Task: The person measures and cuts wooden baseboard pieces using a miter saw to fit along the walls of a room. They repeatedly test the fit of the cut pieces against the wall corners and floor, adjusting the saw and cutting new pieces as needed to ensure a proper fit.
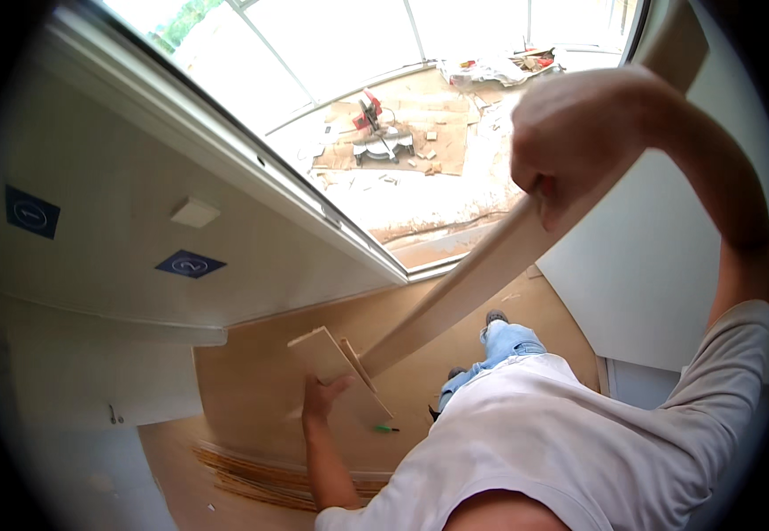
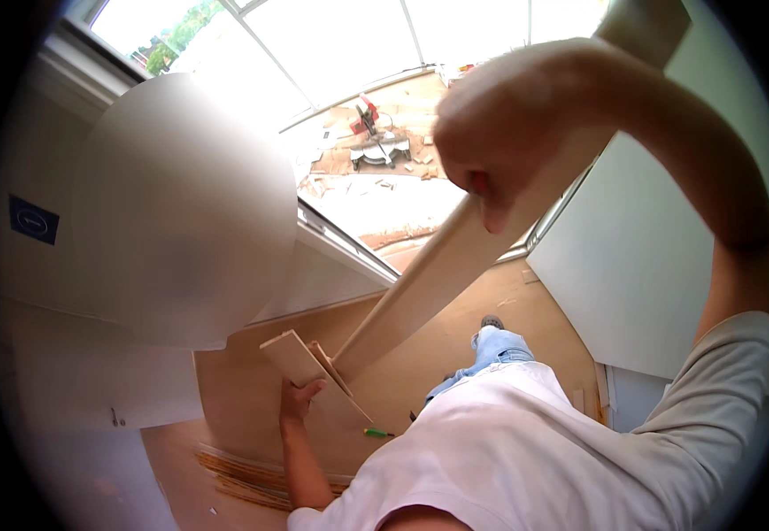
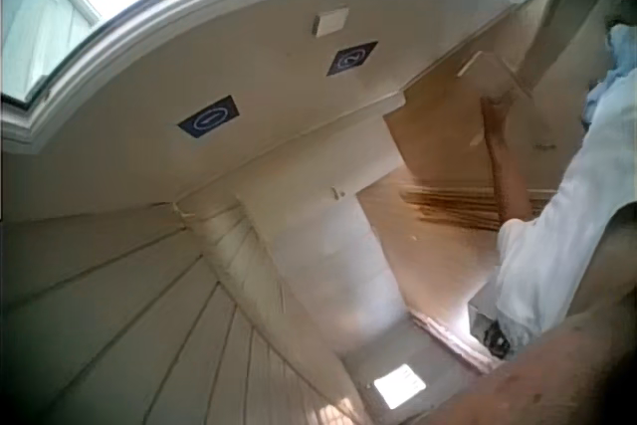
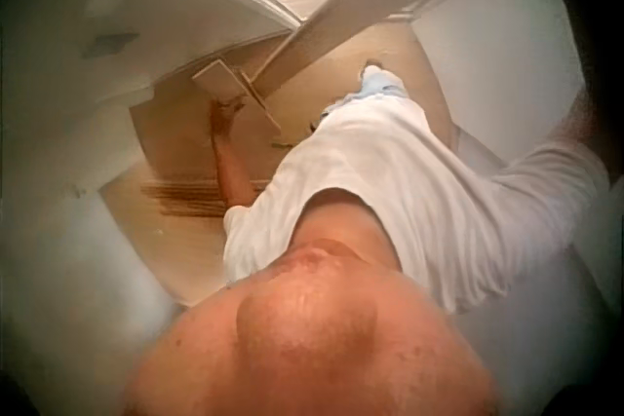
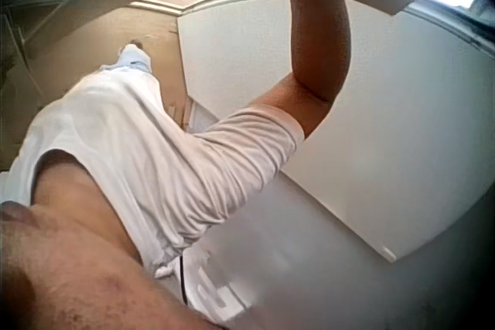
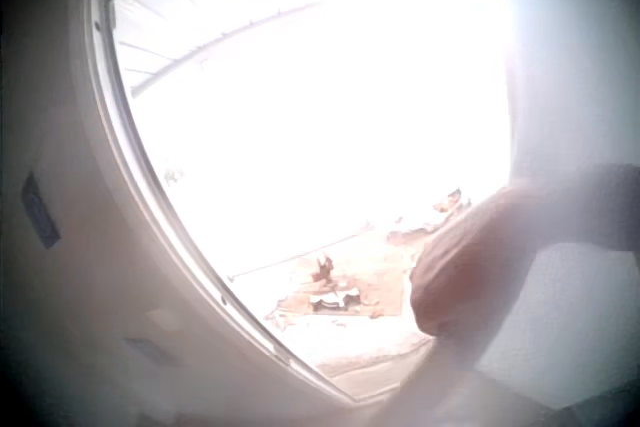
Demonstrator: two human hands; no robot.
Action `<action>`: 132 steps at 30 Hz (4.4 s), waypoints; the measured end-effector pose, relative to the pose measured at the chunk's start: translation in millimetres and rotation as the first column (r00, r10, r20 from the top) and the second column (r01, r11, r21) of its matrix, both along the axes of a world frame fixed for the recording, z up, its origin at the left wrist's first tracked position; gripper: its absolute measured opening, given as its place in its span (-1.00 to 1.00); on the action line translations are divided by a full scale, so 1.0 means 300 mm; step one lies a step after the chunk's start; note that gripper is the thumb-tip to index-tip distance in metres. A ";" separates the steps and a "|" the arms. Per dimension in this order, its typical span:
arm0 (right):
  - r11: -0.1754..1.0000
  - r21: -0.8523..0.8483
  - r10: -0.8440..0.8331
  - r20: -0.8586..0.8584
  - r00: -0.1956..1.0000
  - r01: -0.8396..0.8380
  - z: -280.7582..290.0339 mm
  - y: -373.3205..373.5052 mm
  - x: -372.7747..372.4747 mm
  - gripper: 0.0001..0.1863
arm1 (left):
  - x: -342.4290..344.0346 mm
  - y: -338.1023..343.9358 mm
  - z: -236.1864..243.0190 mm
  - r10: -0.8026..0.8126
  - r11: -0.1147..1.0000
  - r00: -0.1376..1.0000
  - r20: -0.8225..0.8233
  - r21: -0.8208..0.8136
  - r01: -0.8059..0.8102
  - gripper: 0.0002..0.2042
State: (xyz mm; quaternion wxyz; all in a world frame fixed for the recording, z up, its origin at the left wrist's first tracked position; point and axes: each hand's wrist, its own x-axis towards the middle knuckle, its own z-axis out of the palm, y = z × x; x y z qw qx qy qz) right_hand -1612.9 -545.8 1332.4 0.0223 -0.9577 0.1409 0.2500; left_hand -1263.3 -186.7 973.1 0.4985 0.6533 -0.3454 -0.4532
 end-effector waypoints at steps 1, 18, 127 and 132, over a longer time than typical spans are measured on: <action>0.999 -0.007 -0.042 -0.064 0.997 0.041 0.033 -0.036 0.043 -0.74 | -0.029 -0.024 0.002 0.034 0.999 0.999 0.000 -0.017 -0.034 -0.60; 0.881 -0.340 0.324 0.940 0.103 0.329 0.009 -0.942 -0.074 -0.72 | -0.275 -0.829 0.010 0.071 0.989 0.977 0.202 -0.143 -0.042 -0.69; -0.347 0.889 -0.145 -0.367 -0.919 -0.301 -2.607 -2.627 2.631 -0.65 | 3.257 -3.821 -1.408 -0.981 0.035 0.142 -0.133 0.597 0.802 -0.35; -0.512 0.804 -0.176 -0.442 -0.879 -0.302 -3.317 -2.589 2.726 -0.61 | 3.485 -3.859 -2.071 -0.957 0.006 0.201 -0.209 0.677 0.736 -0.36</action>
